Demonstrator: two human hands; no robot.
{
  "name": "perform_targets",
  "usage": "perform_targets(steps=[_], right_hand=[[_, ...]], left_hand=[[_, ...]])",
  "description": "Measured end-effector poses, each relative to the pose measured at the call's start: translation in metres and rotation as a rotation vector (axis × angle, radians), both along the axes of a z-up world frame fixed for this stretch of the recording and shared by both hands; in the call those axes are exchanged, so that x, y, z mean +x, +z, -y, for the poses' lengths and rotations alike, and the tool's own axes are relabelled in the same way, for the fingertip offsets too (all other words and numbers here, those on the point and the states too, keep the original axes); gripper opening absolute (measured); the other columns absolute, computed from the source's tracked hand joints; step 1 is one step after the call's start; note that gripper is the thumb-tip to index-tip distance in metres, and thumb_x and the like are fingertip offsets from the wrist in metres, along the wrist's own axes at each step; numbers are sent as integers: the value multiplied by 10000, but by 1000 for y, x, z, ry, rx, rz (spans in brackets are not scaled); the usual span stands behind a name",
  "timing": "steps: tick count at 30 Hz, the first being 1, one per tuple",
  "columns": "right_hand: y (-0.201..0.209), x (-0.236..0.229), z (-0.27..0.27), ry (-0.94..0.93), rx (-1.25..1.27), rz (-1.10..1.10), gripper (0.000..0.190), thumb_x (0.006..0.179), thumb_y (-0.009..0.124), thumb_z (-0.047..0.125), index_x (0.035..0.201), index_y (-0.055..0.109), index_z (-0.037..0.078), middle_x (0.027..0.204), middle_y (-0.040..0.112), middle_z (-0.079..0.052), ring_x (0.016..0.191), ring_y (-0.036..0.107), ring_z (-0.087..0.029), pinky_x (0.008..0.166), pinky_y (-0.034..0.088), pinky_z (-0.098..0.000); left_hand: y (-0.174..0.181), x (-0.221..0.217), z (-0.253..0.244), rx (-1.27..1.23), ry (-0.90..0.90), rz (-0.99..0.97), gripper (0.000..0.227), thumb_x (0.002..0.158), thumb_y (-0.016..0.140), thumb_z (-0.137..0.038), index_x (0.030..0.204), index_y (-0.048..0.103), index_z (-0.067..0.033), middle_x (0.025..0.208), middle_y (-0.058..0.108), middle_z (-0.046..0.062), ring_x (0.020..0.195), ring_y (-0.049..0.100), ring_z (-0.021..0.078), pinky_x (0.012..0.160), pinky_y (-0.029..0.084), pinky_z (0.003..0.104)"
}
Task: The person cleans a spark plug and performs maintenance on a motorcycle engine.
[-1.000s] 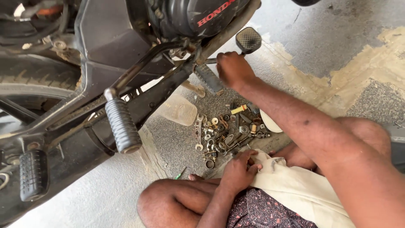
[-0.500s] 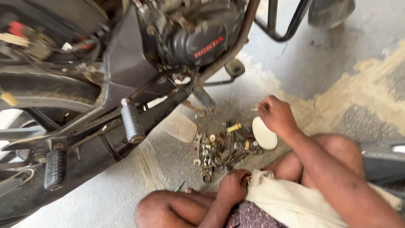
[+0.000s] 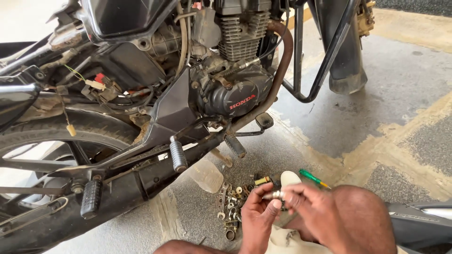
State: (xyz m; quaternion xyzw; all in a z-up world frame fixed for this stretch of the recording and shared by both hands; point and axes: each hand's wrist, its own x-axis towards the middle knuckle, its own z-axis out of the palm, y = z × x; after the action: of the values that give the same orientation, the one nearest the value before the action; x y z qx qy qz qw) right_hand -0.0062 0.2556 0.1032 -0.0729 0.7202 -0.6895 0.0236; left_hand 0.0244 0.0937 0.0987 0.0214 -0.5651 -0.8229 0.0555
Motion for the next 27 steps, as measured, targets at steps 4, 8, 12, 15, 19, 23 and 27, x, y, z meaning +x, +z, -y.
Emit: perform_targets(steps=[4, 8, 12, 15, 19, 23, 27], right_hand=[[-26, 11, 8, -4, -73, 97, 269, 849, 752, 174, 1087, 787, 52, 790, 787, -22, 661, 690, -115, 602, 586, -263], [-76, -4, 9, 115, -206, -37, 272, 896, 737, 164, 1119, 768, 12, 802, 757, -27, 684, 679, -87, 613, 594, -247], [-143, -32, 14, 206, -211, 180, 307, 874, 750, 133, 1154, 765, 7, 768, 799, -67, 603, 655, -116, 557, 564, -273], [-210, -51, 17, 318, -386, 138, 330, 908, 726, 123, 1203, 738, -24, 781, 785, -76, 664, 671, -112, 579, 554, -265], [-256, -74, 6, 375, -342, 0, 376, 940, 703, 154, 1283, 713, 0, 790, 787, -53, 686, 679, -89, 612, 542, -230], [-256, -80, 8, 247, -303, 96, 330, 922, 727, 131, 1219, 741, -11, 768, 758, -85, 652, 667, -131, 581, 549, -265], [-250, -103, -8, -13, -262, 12, 306, 862, 725, 111, 1136, 779, -14, 788, 781, -139, 644, 787, -176, 567, 655, -313]], left_hand=[[-36, 1, 10, -42, 97, -71, 303, 903, 783, -113, 1174, 719, 7, 894, 749, 63, 696, 666, 97, 575, 532, 243], [-70, -4, 27, 22, 111, -30, 255, 925, 754, -110, 1135, 737, 33, 807, 753, 98, 626, 672, 124, 554, 550, 272], [-118, -19, 49, -21, 56, -5, 249, 944, 746, -107, 1150, 762, 32, 813, 763, 111, 658, 699, 139, 602, 594, 300], [-95, -28, 51, -79, -12, -3, 289, 952, 724, -171, 1181, 763, 1, 928, 784, 85, 733, 732, 144, 644, 609, 304], [-148, -49, 66, -110, -81, 34, 325, 988, 694, -226, 1226, 768, -19, 860, 787, 94, 694, 705, 129, 644, 603, 308], [-158, -67, 74, -367, 100, 255, 265, 947, 772, -247, 1094, 833, -36, 753, 771, 108, 633, 694, 128, 604, 578, 316], [-82, -91, 90, -620, 258, -74, 195, 929, 755, -278, 912, 819, -94, 685, 781, 63, 577, 726, 103, 516, 595, 330]])
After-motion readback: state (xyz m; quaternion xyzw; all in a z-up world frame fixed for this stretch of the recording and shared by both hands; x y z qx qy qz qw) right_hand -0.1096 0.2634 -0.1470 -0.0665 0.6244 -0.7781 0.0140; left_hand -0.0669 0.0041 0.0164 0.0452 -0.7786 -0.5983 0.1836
